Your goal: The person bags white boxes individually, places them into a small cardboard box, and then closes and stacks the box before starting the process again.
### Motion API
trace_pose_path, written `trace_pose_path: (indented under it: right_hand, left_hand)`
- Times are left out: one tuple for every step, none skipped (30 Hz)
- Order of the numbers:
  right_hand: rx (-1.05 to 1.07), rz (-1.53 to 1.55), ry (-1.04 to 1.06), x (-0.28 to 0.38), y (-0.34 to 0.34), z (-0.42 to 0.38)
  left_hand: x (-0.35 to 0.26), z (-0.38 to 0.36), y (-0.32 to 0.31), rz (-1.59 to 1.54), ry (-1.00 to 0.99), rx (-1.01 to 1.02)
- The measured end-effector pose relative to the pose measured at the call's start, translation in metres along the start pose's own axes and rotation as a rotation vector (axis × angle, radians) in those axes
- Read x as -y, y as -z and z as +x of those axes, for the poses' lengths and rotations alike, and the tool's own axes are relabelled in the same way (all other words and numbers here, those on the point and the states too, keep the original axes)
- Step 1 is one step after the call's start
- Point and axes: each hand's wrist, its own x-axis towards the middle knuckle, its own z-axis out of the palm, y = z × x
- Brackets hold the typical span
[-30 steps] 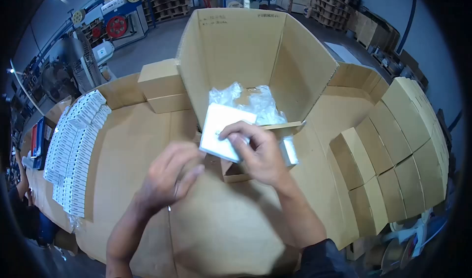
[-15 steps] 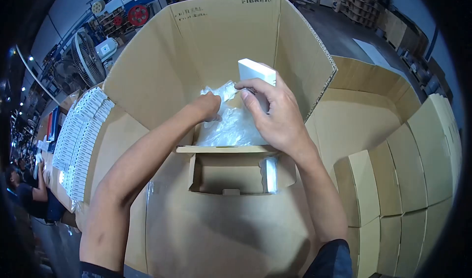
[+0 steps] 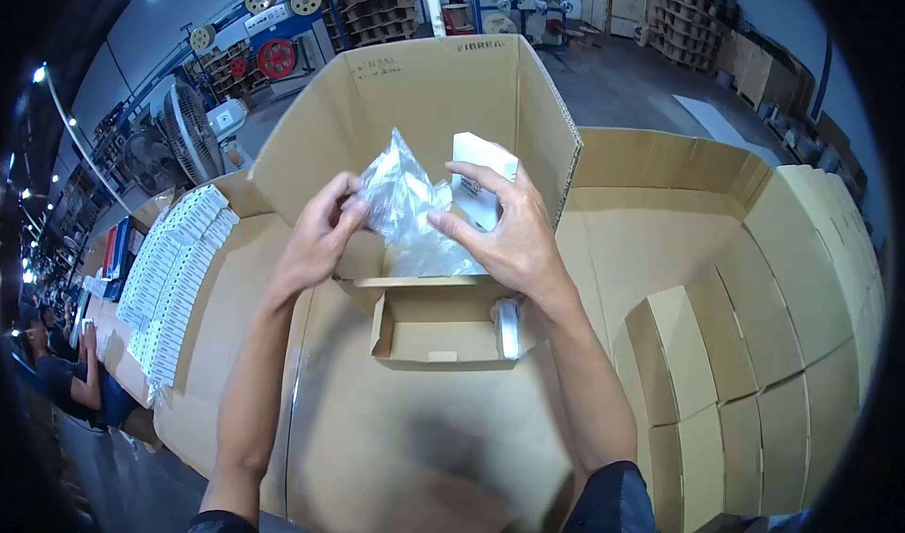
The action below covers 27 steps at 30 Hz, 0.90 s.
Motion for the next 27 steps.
trace_pose_path:
  right_hand:
    - [0.039,0.003,-0.019,0.010,-0.001,-0.004]
    - [0.080,0.006,-0.041,0.022,-0.004,-0.011]
    - [0.123,0.008,-0.065,0.032,-0.007,-0.020]
    - [0.179,-0.010,-0.083,0.037,-0.013,-0.030]
    - [0.198,0.029,-0.124,0.043,-0.022,-0.044]
    - [0.246,0.110,-0.275,0.058,-0.028,-0.059]
    - [0.291,0.192,-0.427,0.073,-0.033,-0.075]
    - [0.196,0.096,-0.191,0.068,-0.046,-0.097]
    - [0.139,0.175,-0.214,0.071,-0.056,-0.117]
    - [0.109,0.143,-0.209,0.071,-0.066,-0.137]
    - [0.076,0.110,-0.203,0.075,-0.073,-0.155]
    - [0.021,0.132,-0.215,0.086,-0.081,-0.172]
    - [-0.035,0.152,-0.228,0.098,-0.089,-0.188]
    - [-0.090,0.169,-0.242,0.108,-0.097,-0.203]
    - [-0.126,0.192,-0.267,0.115,-0.103,-0.218]
    - [-0.165,0.217,-0.289,0.119,-0.111,-0.231]
    - [-0.203,0.244,-0.310,0.123,-0.116,-0.241]
    - [-0.191,0.248,-0.306,0.129,-0.119,-0.251]
    - [-0.171,0.243,-0.316,0.132,-0.122,-0.262]
    - [-0.150,0.238,-0.325,0.132,-0.124,-0.271]
    - [-0.130,0.233,-0.333,0.131,-0.126,-0.280]
    - [-0.089,0.223,-0.354,0.128,-0.124,-0.289]
    - [-0.069,0.232,-0.360,0.130,-0.122,-0.294]
    - [-0.049,0.243,-0.367,0.133,-0.120,-0.297]
    - [-0.028,0.254,-0.373,0.134,-0.119,-0.298]
    - [-0.026,0.270,-0.369,0.128,-0.121,-0.301]
    - [0.005,0.308,-0.405,0.131,-0.120,-0.302]
  left_hand:
    - [-0.008,-0.020,0.000,-0.024,-0.020,-0.028]
    - [-0.013,-0.040,0.000,-0.049,-0.036,-0.055]
    - [-0.018,-0.060,0.000,-0.077,-0.050,-0.083]
    - [-0.022,-0.079,-0.001,-0.147,-0.051,-0.092]
    - [-0.025,-0.095,-0.001,-0.163,-0.061,-0.119]
    - [-0.027,-0.111,0.000,-0.178,-0.069,-0.147]
    - [-0.029,-0.127,0.001,-0.192,-0.078,-0.175]
    - [-0.025,-0.136,-0.006,-0.433,-0.111,-0.281]
    - [-0.021,-0.148,-0.008,-0.552,-0.113,-0.338]
    - [-0.016,-0.162,-0.010,-0.671,-0.116,-0.397]
    - [-0.008,-0.177,-0.011,-0.790,-0.121,-0.453]
    - [0.010,-0.191,-0.012,-0.829,-0.106,-0.442]
    - [-0.001,-0.205,-0.017,-0.918,-0.037,-0.536]
    - [-0.018,-0.217,-0.029,-1.009,0.036,-0.630]
    - [-0.030,-0.228,-0.042,-1.099,0.111,-0.725]
    - [-0.031,-0.239,-0.056,-1.042,0.100,-0.722]
    - [-0.030,-0.249,-0.069,-0.982,0.088,-0.720]
    - [-0.026,-0.260,-0.076,-0.922,0.080,-0.719]
    - [-0.019,-0.269,-0.078,-0.797,0.062,-0.702]
    - [-0.009,-0.277,-0.080,-0.672,0.046,-0.684]
    - [-0.008,-0.283,-0.080,-0.548,0.028,-0.664]
    - [-0.011,-0.288,-0.079,-0.585,0.057,-0.688]
    - [-0.010,-0.294,-0.077,-0.576,0.048,-0.696]
    - [-0.009,-0.300,-0.074,-0.566,0.039,-0.704]
    - [-0.006,-0.305,-0.071,-0.555,0.028,-0.713]
    - [0.002,-0.308,-0.071,-0.530,0.021,-0.724]
    - [0.007,-0.316,-0.071,-0.518,0.058,-0.683]
